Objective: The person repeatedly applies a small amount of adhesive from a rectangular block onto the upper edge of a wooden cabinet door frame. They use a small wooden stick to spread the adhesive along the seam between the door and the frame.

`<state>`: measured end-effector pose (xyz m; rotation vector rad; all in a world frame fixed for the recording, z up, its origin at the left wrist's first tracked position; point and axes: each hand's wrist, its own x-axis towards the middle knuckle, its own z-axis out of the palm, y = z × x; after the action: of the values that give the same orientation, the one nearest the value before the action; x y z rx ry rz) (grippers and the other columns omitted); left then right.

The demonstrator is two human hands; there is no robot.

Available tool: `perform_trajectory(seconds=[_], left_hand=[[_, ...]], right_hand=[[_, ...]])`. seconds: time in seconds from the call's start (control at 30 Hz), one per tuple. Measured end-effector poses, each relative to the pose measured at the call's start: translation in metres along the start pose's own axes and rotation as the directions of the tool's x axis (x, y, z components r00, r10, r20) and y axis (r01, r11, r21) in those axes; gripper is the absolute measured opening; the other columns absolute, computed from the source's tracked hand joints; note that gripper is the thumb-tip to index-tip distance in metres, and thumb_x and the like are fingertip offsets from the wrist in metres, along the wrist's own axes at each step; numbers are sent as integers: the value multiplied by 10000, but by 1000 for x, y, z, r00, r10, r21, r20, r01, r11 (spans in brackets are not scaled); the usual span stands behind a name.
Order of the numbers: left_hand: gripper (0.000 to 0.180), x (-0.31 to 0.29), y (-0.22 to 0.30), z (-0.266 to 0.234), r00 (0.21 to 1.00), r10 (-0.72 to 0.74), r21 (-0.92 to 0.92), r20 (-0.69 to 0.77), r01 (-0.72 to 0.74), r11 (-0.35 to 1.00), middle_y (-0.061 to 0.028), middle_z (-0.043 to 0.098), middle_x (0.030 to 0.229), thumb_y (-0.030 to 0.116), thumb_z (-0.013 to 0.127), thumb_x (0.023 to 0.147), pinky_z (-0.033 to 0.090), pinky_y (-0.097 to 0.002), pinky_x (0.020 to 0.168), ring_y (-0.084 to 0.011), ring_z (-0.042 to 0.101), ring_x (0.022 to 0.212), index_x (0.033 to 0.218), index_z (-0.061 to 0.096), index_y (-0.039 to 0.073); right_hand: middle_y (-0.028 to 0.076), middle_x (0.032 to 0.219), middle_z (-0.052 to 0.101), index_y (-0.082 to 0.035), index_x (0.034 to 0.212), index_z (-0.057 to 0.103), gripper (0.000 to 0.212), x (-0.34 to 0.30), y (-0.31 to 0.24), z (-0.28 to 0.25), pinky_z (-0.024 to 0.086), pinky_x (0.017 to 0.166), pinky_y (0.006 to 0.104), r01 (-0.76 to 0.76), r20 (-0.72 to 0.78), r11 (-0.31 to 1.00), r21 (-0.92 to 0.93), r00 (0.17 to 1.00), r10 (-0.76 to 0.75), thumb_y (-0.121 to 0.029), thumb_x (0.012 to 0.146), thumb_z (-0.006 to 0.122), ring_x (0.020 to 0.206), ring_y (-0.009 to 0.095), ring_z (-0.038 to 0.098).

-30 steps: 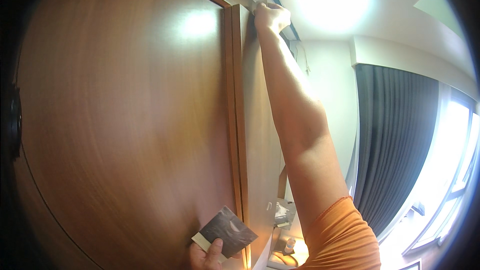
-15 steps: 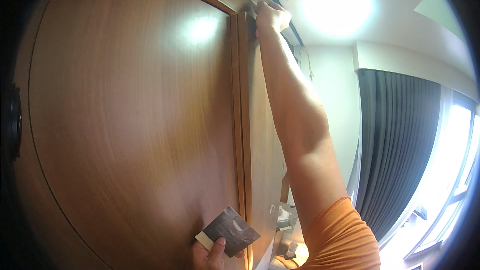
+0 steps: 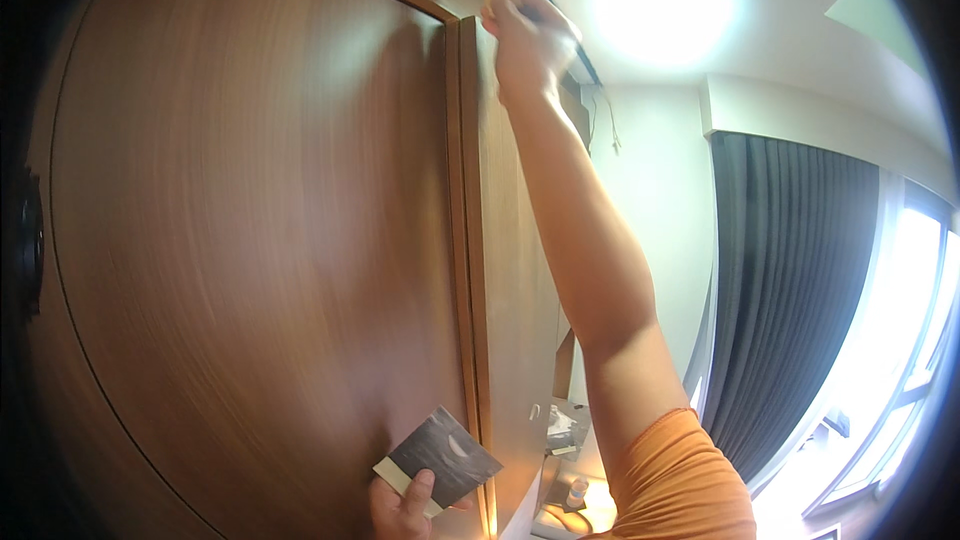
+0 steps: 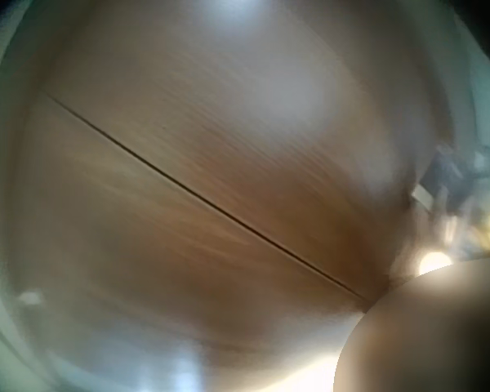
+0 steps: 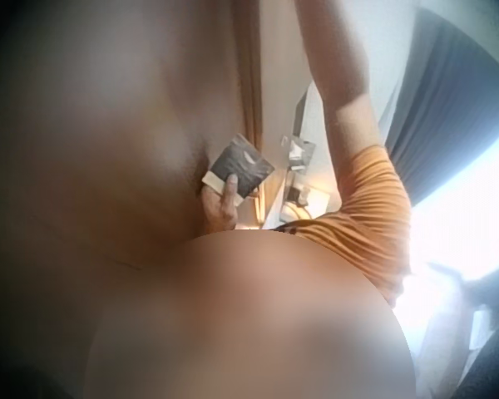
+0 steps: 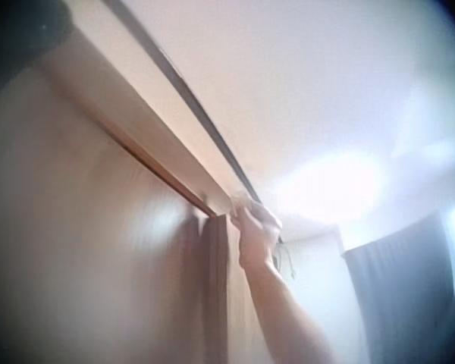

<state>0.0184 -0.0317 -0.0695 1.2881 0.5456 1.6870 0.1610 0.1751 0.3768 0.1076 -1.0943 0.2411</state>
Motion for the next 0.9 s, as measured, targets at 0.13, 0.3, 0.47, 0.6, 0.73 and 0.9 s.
perform_trajectory(seconds=[0.13, 0.3, 0.47, 0.6, 0.73, 0.9], left_hand=[[333, 2, 4, 0, 999, 37, -68, -18, -38, 997, -140, 732, 1167, 145, 545, 1110, 627, -342, 786, -218, 738, 942, 1362, 593, -66], [324, 15, 17, 29, 970, 73, -163, -231, -113, 980, -127, 740, 1150, 120, 583, 1052, 632, -334, 648, -210, 755, 911, 1334, 604, -37], [374, 35, 23, 57, 969, -169, -525, -181, 50, 850, -147, 704, 1242, 159, 543, 1074, 686, -416, 688, -261, 764, 1016, 1419, 518, 15], [368, 50, 18, 67, 975, -199, -667, -103, 80, 741, -168, 719, 1182, 136, 535, 1063, 697, -390, 678, -270, 777, 937, 1397, 513, -17], [373, 52, 16, 69, 977, -186, -630, -102, 81, 772, -190, 724, 1146, 121, 535, 1050, 696, -388, 679, -280, 781, 886, 1379, 515, -54], [350, 50, 18, 73, 991, -56, -340, -121, 12, 940, -192, 733, 1115, 105, 534, 1038, 681, -382, 657, -263, 776, 867, 1340, 546, -72]], right_hand=[[37, 943, 776, -11, 1021, 806, 150, -100, -38, -87, 516, 715, 273, 67, 153, 937, -342, 988, -14, -43, 882, 761, 758, 128, 662], [66, 866, 736, -119, 1109, 858, 511, -213, -99, -166, 572, 599, 277, 503, 692, 844, -185, 677, -251, 121, 671, 750, 712, 170, 714], [50, 851, 683, -91, 1131, 849, 589, -248, -104, -193, 631, 632, 304, 324, 767, 943, -71, 622, -156, 143, 596, 774, 758, 204, 750], [65, 825, 655, -5, 1105, 837, 422, -236, -98, -214, 628, 639, 303, 381, 847, 922, -66, 510, -150, 66, 693, 897, 740, 211, 735], [39, 819, 628, -86, 1086, 864, 379, -214, -89, -223, 610, 634, 299, 458, 916, 881, -117, 393, -83, -5, 717, 877, 754, 197, 716], [5, 820, 518, -154, 1070, 867, 422, -184, -90, -226, 522, 628, 332, 418, 912, 903, -97, 400, -88, -57, 659, 855, 741, 194, 616]])
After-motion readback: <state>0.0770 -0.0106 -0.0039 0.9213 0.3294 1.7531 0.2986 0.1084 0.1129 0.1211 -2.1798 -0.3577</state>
